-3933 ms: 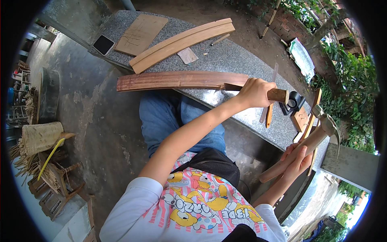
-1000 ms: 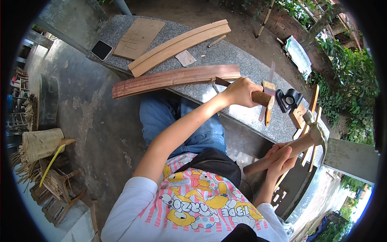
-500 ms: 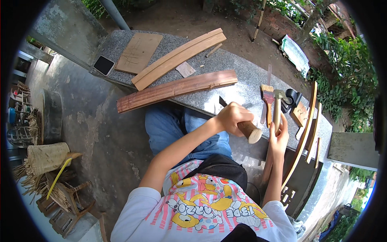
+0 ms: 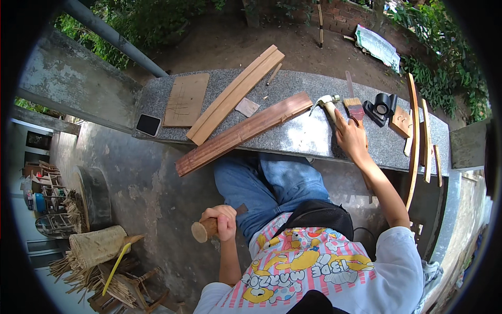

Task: Hammering a piece of wood and then applying a layer of varnish or stain with a brush.

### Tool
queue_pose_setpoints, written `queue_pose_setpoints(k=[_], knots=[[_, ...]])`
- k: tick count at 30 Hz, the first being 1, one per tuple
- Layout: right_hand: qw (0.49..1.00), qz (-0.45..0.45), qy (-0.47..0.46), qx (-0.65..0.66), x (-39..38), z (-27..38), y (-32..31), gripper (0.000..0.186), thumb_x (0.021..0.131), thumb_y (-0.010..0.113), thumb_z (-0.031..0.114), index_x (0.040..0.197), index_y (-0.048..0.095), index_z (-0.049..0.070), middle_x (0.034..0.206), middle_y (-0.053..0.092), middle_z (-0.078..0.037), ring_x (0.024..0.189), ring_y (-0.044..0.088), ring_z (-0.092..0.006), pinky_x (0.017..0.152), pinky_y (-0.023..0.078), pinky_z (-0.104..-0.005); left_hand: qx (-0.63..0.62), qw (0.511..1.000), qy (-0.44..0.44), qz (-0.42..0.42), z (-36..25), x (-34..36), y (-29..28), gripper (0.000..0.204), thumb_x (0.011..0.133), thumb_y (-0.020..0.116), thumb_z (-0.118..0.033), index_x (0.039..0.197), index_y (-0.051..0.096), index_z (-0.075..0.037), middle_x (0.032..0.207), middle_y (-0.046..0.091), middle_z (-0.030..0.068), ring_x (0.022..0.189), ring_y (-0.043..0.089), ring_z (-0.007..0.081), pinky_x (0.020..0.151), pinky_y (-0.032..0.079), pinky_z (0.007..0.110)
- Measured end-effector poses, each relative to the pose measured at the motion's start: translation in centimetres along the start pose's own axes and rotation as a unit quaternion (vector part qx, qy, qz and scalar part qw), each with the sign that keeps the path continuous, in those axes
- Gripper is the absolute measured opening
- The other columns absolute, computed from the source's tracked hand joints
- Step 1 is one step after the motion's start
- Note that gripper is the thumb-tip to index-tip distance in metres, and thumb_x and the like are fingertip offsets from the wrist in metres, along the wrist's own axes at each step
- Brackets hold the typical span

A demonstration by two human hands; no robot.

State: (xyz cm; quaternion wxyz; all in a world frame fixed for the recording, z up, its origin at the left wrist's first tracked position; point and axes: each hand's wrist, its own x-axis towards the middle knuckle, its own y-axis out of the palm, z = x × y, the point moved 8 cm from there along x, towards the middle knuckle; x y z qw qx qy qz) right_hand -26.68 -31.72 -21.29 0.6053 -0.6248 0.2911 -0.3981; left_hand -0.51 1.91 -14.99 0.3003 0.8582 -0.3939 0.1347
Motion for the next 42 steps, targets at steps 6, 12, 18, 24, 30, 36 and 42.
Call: queue_pose_setpoints(k=[6, 12, 18, 24, 30, 36, 42], knots=[[0.997, 0.070, -0.013, -0.042, 0.2, 0.9, 1.4, 0.057, 0.087, 0.063, 0.027, 0.139, 0.046, 0.011, 0.083, 0.062, -0.016, 0.082, 0.062, -0.0310, 0.090, 0.038, -0.0543, 0.022, 0.999, 0.014, -0.019, -0.4, 0.9, 2.7, 0.024, 0.097, 0.051, -0.023, 0.081, 0.039, -0.010, 0.051, 0.039, -0.0018, 0.039, 0.035, 0.0076, 0.041, 0.029, 0.023], [0.871, 0.078, -0.272, 0.401, -6.3, 13.1, -15.0, 0.089, 0.082, 0.070, 0.047, 0.150, 0.026, 0.010, 0.146, 0.033, -0.023, 0.129, 0.041, -0.0384, 0.106, 0.033, -0.0468, 0.066, 0.997, -0.040, 0.025, 2.4, 3.3, 11.0, 0.030, 0.088, 0.070, -0.023, 0.087, 0.046, -0.006, 0.066, 0.056, 0.0051, 0.054, 0.053, 0.0134, 0.052, 0.045, 0.029], [0.839, -0.084, -0.246, 0.478, -9.7, 14.6, -19.7, 0.049, 0.078, 0.078, 0.022, 0.118, 0.057, 0.002, 0.125, 0.060, -0.014, 0.122, 0.053, -0.0335, 0.106, 0.035, -0.0499, 0.184, 0.936, 0.073, 0.290, 2.1, 2.3, 18.7, 0.036, 0.073, 0.074, -0.007, 0.104, 0.057, 0.003, 0.085, 0.064, 0.0160, 0.078, 0.066, 0.0339, 0.071, 0.053, 0.039], [0.769, -0.140, -0.085, 0.618, -9.4, 8.4, -18.8, 0.021, 0.082, 0.072, 0.001, 0.097, 0.058, 0.003, 0.099, 0.068, -0.011, 0.093, 0.065, -0.0200, 0.090, 0.047, -0.0382, 0.008, 0.956, -0.276, 0.098, 9.2, 3.9, 9.2, 0.069, 0.082, 0.078, -0.021, 0.136, 0.041, 0.000, 0.114, 0.055, 0.0093, 0.114, 0.054, 0.0242, 0.106, 0.038, 0.036], [0.721, -0.121, 0.016, 0.682, -8.9, 4.7, -16.1, 0.018, 0.079, 0.073, -0.001, 0.080, 0.056, 0.004, 0.074, 0.062, -0.005, 0.066, 0.056, -0.0093, 0.062, 0.044, -0.0228, -0.161, 0.845, -0.318, -0.398, 16.7, 0.7, -18.1, 0.101, 0.076, 0.077, -0.053, 0.144, 0.024, 0.000, 0.136, 0.033, 0.0195, 0.133, 0.035, 0.0289, 0.111, 0.033, 0.041], [0.562, -0.003, -0.318, 0.764, -9.7, 13.2, -22.7, 0.021, 0.075, 0.075, 0.000, 0.095, 0.070, -0.005, 0.059, 0.059, -0.005, 0.052, 0.056, -0.0156, 0.050, 0.045, -0.0277, -0.190, 0.901, -0.208, -0.329, 15.7, 6.7, -18.8, 0.047, 0.090, 0.067, -0.031, 0.122, 0.048, -0.002, 0.115, 0.058, 0.0110, 0.119, 0.053, 0.0259, 0.104, 0.041, 0.046], [0.328, 0.036, -0.366, 0.870, -10.3, 15.7, -28.4, 0.032, 0.084, 0.070, 0.016, 0.098, 0.068, -0.014, 0.057, 0.061, -0.011, 0.044, 0.051, -0.0167, 0.048, 0.040, -0.0308, -0.138, 0.920, -0.159, -0.331, 11.4, 5.1, -16.0, 0.029, 0.094, 0.060, -0.024, 0.113, 0.050, -0.005, 0.111, 0.057, 0.0107, 0.115, 0.056, 0.0268, 0.098, 0.047, 0.050]])
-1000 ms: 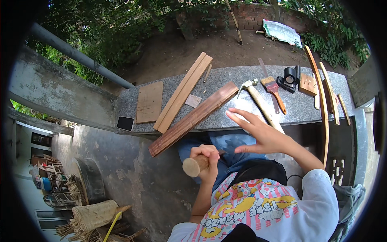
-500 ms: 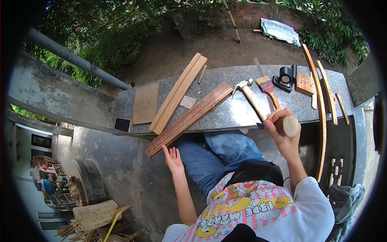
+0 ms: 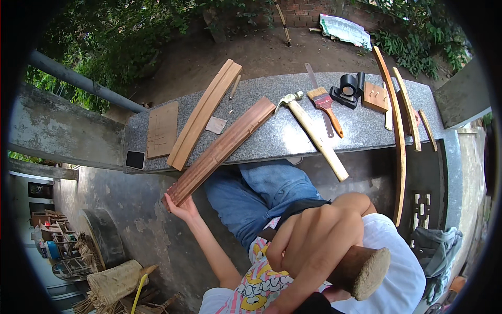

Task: Hammering a piece of wood and then applying a layer of varnish or stain with a brush.

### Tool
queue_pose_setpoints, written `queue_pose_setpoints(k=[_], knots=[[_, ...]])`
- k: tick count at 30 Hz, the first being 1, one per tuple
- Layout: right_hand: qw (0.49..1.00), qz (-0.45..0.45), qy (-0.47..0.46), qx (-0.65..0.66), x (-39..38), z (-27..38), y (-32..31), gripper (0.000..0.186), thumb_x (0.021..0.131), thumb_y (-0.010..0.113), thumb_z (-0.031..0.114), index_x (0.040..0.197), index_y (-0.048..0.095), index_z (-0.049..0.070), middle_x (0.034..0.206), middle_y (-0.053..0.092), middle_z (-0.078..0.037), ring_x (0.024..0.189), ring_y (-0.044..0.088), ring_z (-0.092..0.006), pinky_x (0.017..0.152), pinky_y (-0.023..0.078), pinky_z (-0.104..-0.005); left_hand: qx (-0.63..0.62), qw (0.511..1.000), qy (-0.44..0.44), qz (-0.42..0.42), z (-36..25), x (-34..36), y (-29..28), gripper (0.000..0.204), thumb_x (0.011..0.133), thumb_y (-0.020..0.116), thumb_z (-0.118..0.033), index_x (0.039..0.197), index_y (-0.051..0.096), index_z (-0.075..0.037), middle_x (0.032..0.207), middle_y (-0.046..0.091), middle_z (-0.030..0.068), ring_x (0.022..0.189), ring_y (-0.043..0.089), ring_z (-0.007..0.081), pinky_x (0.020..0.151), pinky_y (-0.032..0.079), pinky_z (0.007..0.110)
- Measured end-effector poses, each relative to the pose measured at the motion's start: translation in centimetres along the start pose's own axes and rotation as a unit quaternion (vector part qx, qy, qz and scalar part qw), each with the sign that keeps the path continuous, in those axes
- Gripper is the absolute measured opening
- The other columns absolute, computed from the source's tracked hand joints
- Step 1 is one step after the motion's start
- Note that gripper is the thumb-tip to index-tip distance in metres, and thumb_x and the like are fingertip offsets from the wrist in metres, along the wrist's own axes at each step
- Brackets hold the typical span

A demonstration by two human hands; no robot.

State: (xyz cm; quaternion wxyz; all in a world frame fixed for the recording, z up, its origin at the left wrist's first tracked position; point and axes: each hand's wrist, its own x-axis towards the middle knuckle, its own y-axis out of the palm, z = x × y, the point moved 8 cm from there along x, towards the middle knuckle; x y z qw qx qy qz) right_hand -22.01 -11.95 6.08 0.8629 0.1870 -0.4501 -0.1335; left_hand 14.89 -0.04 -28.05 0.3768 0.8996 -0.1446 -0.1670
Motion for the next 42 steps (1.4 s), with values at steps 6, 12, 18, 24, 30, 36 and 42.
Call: queue_pose_setpoints(k=[6, 12, 18, 24, 30, 36, 42], knots=[[0.978, 0.016, 0.040, 0.205, -0.2, -0.8, 1.0, 0.041, 0.092, 0.065, 0.023, 0.101, 0.066, -0.018, 0.045, 0.051, -0.005, 0.036, 0.040, -0.0137, 0.047, 0.035, -0.0281, 0.091, 0.981, 0.162, 0.057, -8.6, -6.1, 9.1, 0.046, 0.099, 0.050, -0.041, 0.122, 0.043, -0.002, 0.121, 0.051, 0.0134, 0.119, 0.051, 0.0273, 0.104, 0.043, 0.047], [0.979, -0.014, 0.016, 0.202, 1.0, 1.3, 0.7, 0.043, 0.091, 0.066, 0.023, 0.101, 0.065, -0.019, 0.043, 0.048, -0.007, 0.035, 0.038, -0.0160, 0.046, 0.031, -0.0301, 0.204, 0.918, 0.340, 0.022, -14.8, -11.7, 17.2, 0.071, 0.093, 0.037, -0.067, 0.123, 0.044, -0.003, 0.121, 0.050, 0.0112, 0.118, 0.050, 0.0255, 0.106, 0.040, 0.046], [0.982, 0.087, -0.127, 0.113, -1.1, 1.8, -0.2, 0.029, 0.093, 0.060, 0.009, 0.102, 0.065, -0.018, 0.050, 0.053, -0.009, 0.036, 0.041, -0.0167, 0.046, 0.030, -0.0312, 0.222, 0.866, 0.441, 0.081, -15.7, -16.6, 23.5, 0.088, 0.087, 0.033, -0.078, 0.123, 0.044, 0.002, 0.116, 0.051, 0.0120, 0.108, 0.051, 0.0243, 0.100, 0.044, 0.043], [0.987, 0.072, -0.096, 0.105, -1.2, 1.3, -0.5, 0.033, 0.095, 0.060, 0.014, 0.102, 0.065, -0.018, 0.055, 0.057, -0.010, 0.038, 0.044, -0.0149, 0.046, 0.030, -0.0331, 0.264, 0.833, 0.486, 0.000, -14.4, -20.7, 26.9, 0.096, 0.084, 0.030, -0.081, 0.122, 0.045, 0.006, 0.114, 0.050, 0.0161, 0.105, 0.053, 0.0265, 0.094, 0.047, 0.041], [0.975, -0.100, 0.051, -0.191, -0.4, 0.6, -8.4, 0.057, 0.086, 0.062, 0.058, 0.089, 0.049, 0.003, 0.060, 0.055, -0.002, 0.045, 0.049, -0.0125, 0.070, 0.036, -0.0311, 0.317, 0.775, 0.546, 0.017, -15.0, -20.9, 33.0, 0.093, 0.087, 0.030, -0.079, 0.122, 0.045, 0.006, 0.110, 0.052, 0.0169, 0.103, 0.055, 0.0270, 0.090, 0.051, 0.040], [0.908, -0.223, -0.068, -0.347, 0.8, -1.9, -15.6, 0.031, 0.093, 0.065, 0.026, 0.102, 0.050, 0.000, 0.084, 0.058, -0.006, 0.067, 0.054, -0.0087, 0.054, 0.043, -0.0216, 0.252, 0.658, 0.655, 0.274, -13.6, -17.6, 39.9, 0.032, 0.099, 0.054, -0.032, 0.094, 0.053, -0.001, 0.087, 0.061, 0.0069, 0.076, 0.061, 0.0143, 0.071, 0.050, 0.029], [0.847, -0.262, -0.063, -0.457, 3.6, -4.0, -15.6, 0.032, 0.090, 0.070, 0.014, 0.109, 0.048, 0.002, 0.086, 0.062, -0.002, 0.071, 0.058, -0.0054, 0.058, 0.046, -0.0196, 0.293, 0.593, 0.685, 0.305, -13.1, -15.5, 43.5, 0.037, 0.098, 0.053, -0.037, 0.104, 0.043, -0.002, 0.093, 0.050, 0.0094, 0.077, 0.052, 0.0167, 0.072, 0.045, 0.031]])
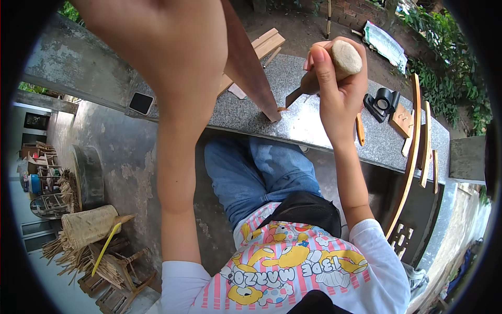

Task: Hammering a piece of wood and then applying a layer of varnish or stain with a brush.

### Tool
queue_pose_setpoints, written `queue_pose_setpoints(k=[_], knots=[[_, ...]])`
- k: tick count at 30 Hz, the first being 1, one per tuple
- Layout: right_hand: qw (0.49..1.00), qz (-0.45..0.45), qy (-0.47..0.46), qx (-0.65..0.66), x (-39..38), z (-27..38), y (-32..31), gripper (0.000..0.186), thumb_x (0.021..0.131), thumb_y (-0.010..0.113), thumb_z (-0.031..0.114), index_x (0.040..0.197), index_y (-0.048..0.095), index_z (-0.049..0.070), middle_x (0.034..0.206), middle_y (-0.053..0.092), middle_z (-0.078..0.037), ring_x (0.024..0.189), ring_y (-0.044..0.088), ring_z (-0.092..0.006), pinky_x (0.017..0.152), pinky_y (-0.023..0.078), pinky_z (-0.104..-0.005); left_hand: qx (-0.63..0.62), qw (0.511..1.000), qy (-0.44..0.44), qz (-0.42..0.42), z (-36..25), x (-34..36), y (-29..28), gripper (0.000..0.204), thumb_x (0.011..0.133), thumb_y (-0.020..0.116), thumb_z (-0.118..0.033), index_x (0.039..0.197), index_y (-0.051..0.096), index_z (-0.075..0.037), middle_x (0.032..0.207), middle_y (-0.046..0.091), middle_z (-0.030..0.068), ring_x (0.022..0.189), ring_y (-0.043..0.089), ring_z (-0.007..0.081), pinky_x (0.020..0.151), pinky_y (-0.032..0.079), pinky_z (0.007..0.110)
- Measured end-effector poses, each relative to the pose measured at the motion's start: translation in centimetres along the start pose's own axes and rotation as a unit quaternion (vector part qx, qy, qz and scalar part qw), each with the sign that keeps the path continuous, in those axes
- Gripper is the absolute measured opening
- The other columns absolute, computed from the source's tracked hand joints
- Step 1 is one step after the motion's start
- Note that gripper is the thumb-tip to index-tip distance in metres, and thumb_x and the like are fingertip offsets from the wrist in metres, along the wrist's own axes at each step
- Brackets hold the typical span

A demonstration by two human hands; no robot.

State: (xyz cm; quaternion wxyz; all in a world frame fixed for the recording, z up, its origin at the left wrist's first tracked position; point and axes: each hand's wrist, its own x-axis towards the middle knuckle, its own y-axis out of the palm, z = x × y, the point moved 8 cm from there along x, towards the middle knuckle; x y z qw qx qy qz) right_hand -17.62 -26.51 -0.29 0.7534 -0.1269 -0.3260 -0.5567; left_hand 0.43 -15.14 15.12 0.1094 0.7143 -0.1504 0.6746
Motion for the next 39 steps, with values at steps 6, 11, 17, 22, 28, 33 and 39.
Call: queue_pose_setpoints(k=[6, 11, 17, 22, 28, 33, 39], knots=[[0.997, 0.065, 0.034, -0.016, 0.2, -1.3, 2.9, 0.033, 0.090, 0.070, 0.019, 0.106, 0.048, 0.000, 0.085, 0.067, -0.006, 0.078, 0.063, -0.0102, 0.069, 0.050, -0.0242, -0.046, 0.996, -0.017, -0.074, -1.7, 0.0, 2.8, 0.039, 0.100, 0.052, -0.041, 0.075, 0.049, -0.011, 0.063, 0.038, -0.0044, 0.052, 0.034, 0.0058, 0.052, 0.031, 0.023], [0.995, 0.089, 0.044, -0.005, -0.5, -3.2, 3.3, 0.039, 0.087, 0.073, 0.028, 0.103, 0.050, 0.000, 0.086, 0.067, -0.010, 0.082, 0.065, -0.0172, 0.073, 0.049, -0.0305, 0.004, 0.992, 0.042, -0.123, -4.5, -0.1, 2.4, 0.040, 0.100, 0.050, -0.043, 0.075, 0.049, -0.011, 0.061, 0.037, -0.0049, 0.051, 0.034, 0.0058, 0.052, 0.031, 0.023], [0.992, 0.117, 0.039, -0.031, -0.2, -4.2, 3.3, 0.044, 0.095, 0.061, 0.035, 0.112, 0.045, -0.002, 0.093, 0.065, -0.015, 0.086, 0.065, -0.0258, 0.078, 0.049, -0.0351, 0.012, 0.981, -0.147, -0.128, -2.7, -3.1, 3.4, 0.035, 0.100, 0.050, -0.040, 0.116, 0.051, -0.009, 0.093, 0.053, 0.0035, 0.078, 0.054, 0.0079, 0.071, 0.046, 0.025], [0.985, 0.162, 0.045, -0.022, -0.5, -4.1, 4.0, 0.045, 0.097, 0.057, 0.032, 0.120, 0.039, -0.003, 0.108, 0.058, -0.022, 0.101, 0.060, -0.0328, 0.086, 0.046, -0.0391, -0.291, 0.916, -0.264, 0.082, 2.3, -12.6, 5.8, 0.080, 0.090, 0.065, -0.027, 0.143, 0.013, 0.003, 0.133, 0.040, 0.0214, 0.120, 0.046, 0.0254, 0.102, 0.037, 0.039], [0.975, 0.221, 0.005, -0.022, -0.2, -3.9, 4.5, 0.052, 0.099, 0.048, 0.037, 0.126, 0.034, -0.004, 0.115, 0.050, -0.025, 0.113, 0.052, -0.0359, 0.096, 0.040, -0.0408, -0.180, 0.926, -0.217, 0.252, 0.1, -20.5, 6.8, 0.090, 0.075, 0.074, -0.018, 0.142, 0.017, 0.000, 0.136, 0.037, 0.0193, 0.122, 0.045, 0.0292, 0.102, 0.038, 0.041], [0.977, 0.212, 0.007, -0.031, -0.7, -3.7, 4.0, 0.054, 0.100, 0.046, 0.038, 0.129, 0.033, -0.005, 0.118, 0.048, -0.025, 0.117, 0.049, -0.0346, 0.098, 0.038, -0.0402, -0.176, 0.905, -0.294, 0.255, -0.3, -21.7, 8.3, 0.103, 0.062, 0.084, -0.012, 0.140, 0.019, 0.000, 0.130, 0.040, 0.0171, 0.120, 0.046, 0.0276, 0.099, 0.040, 0.040], [0.976, 0.205, 0.059, -0.047, -1.8, -5.8, 1.0, 0.049, 0.100, 0.049, 0.035, 0.128, 0.037, -0.003, 0.120, 0.049, -0.019, 0.110, 0.051, -0.0272, 0.095, 0.040, -0.0382, -0.190, 0.892, -0.361, 0.195, 0.5, -22.7, 8.7, 0.113, 0.060, 0.087, -0.014, 0.142, 0.010, -0.001, 0.130, 0.039, 0.0184, 0.121, 0.046, 0.0282, 0.099, 0.040, 0.039]])
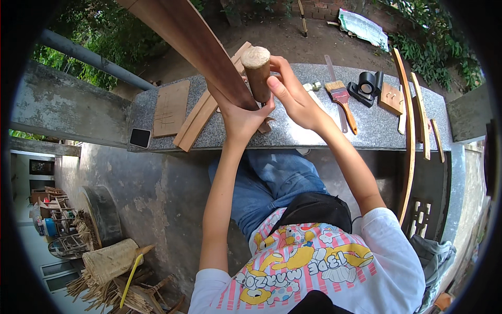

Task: Hammering a piece of wood and then applying a layer of varnish or stain with a brush.

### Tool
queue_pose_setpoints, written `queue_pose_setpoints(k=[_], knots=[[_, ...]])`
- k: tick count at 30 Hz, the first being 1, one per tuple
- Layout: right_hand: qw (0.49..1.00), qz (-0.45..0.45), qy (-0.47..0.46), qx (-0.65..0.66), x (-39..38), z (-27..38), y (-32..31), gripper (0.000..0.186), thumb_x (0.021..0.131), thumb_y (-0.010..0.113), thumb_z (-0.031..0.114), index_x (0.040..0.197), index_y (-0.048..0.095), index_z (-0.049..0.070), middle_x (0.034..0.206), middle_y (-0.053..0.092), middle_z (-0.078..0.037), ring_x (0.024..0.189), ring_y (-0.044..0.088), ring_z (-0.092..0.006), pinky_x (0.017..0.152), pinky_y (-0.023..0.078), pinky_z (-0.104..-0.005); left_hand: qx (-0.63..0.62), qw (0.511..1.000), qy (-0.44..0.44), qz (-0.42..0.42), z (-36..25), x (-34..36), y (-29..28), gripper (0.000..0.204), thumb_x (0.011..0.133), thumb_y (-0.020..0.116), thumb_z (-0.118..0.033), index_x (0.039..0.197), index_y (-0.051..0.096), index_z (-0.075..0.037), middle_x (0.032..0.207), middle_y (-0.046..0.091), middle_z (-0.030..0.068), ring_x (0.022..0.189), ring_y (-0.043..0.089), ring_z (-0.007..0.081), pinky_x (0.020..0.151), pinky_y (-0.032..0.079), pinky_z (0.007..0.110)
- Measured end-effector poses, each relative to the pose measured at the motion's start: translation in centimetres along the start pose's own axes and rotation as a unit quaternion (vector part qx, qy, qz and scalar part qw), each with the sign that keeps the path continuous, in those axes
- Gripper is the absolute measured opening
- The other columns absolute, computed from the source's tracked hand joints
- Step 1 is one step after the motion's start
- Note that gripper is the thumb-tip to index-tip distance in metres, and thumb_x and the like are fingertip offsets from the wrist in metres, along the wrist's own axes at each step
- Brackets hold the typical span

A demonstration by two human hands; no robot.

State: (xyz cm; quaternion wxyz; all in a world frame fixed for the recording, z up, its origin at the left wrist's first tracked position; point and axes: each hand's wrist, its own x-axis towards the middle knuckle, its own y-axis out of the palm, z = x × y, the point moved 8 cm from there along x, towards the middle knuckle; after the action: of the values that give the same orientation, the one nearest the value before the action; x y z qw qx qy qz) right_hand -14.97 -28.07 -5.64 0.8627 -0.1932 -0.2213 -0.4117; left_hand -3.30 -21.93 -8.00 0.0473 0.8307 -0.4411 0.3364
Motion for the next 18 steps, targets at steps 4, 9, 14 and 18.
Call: queue_pose_setpoints(k=[4, 9, 14, 18], knots=[[0.892, -0.123, 0.076, -0.429, -6.7, -5.8, -7.1, 0.041, 0.091, 0.064, 0.032, 0.107, 0.048, -0.002, 0.099, 0.052, -0.020, 0.093, 0.055, -0.0370, 0.077, 0.045, -0.0434, 0.079, 0.997, 0.023, 0.007, 0.1, 0.0, 0.4, 0.124, 0.062, 0.087, -0.018, 0.147, -0.002, 0.000, 0.139, 0.031, 0.0243, 0.128, 0.041, 0.0335, 0.104, 0.037, 0.042], [0.787, 0.010, 0.220, -0.576, -15.1, -13.5, -8.7, 0.060, 0.081, 0.070, 0.044, 0.106, 0.045, -0.004, 0.092, 0.058, -0.021, 0.085, 0.062, -0.0377, 0.067, 0.050, -0.0481, 0.093, 0.995, 0.026, 0.008, -0.1, 0.2, 0.6, 0.128, 0.061, 0.086, -0.019, 0.148, -0.007, 0.000, 0.144, 0.025, 0.0276, 0.134, 0.034, 0.0369, 0.108, 0.034, 0.044], [0.803, 0.067, 0.250, -0.538, -14.7, -14.9, -9.6, 0.053, 0.086, 0.068, 0.034, 0.111, 0.046, -0.007, 0.083, 0.062, -0.022, 0.085, 0.065, -0.0357, 0.070, 0.049, -0.0491, 0.030, 0.999, -0.007, 0.018, 0.4, 0.2, 0.7, 0.129, 0.059, 0.085, -0.014, 0.150, -0.007, -0.003, 0.148, 0.019, 0.0263, 0.136, 0.032, 0.0385, 0.109, 0.034, 0.045], [0.898, 0.059, 0.299, -0.319, -13.0, -9.0, -11.0, 0.044, 0.094, 0.062, 0.027, 0.123, 0.048, -0.002, 0.089, 0.061, -0.017, 0.077, 0.059, -0.0216, 0.069, 0.046, -0.0343, 0.037, 0.999, 0.011, 0.009, 0.2, 0.1, 0.6, 0.131, 0.058, 0.085, -0.010, 0.151, -0.007, -0.007, 0.151, 0.017, 0.0241, 0.137, 0.032, 0.0382, 0.109, 0.035, 0.045]])
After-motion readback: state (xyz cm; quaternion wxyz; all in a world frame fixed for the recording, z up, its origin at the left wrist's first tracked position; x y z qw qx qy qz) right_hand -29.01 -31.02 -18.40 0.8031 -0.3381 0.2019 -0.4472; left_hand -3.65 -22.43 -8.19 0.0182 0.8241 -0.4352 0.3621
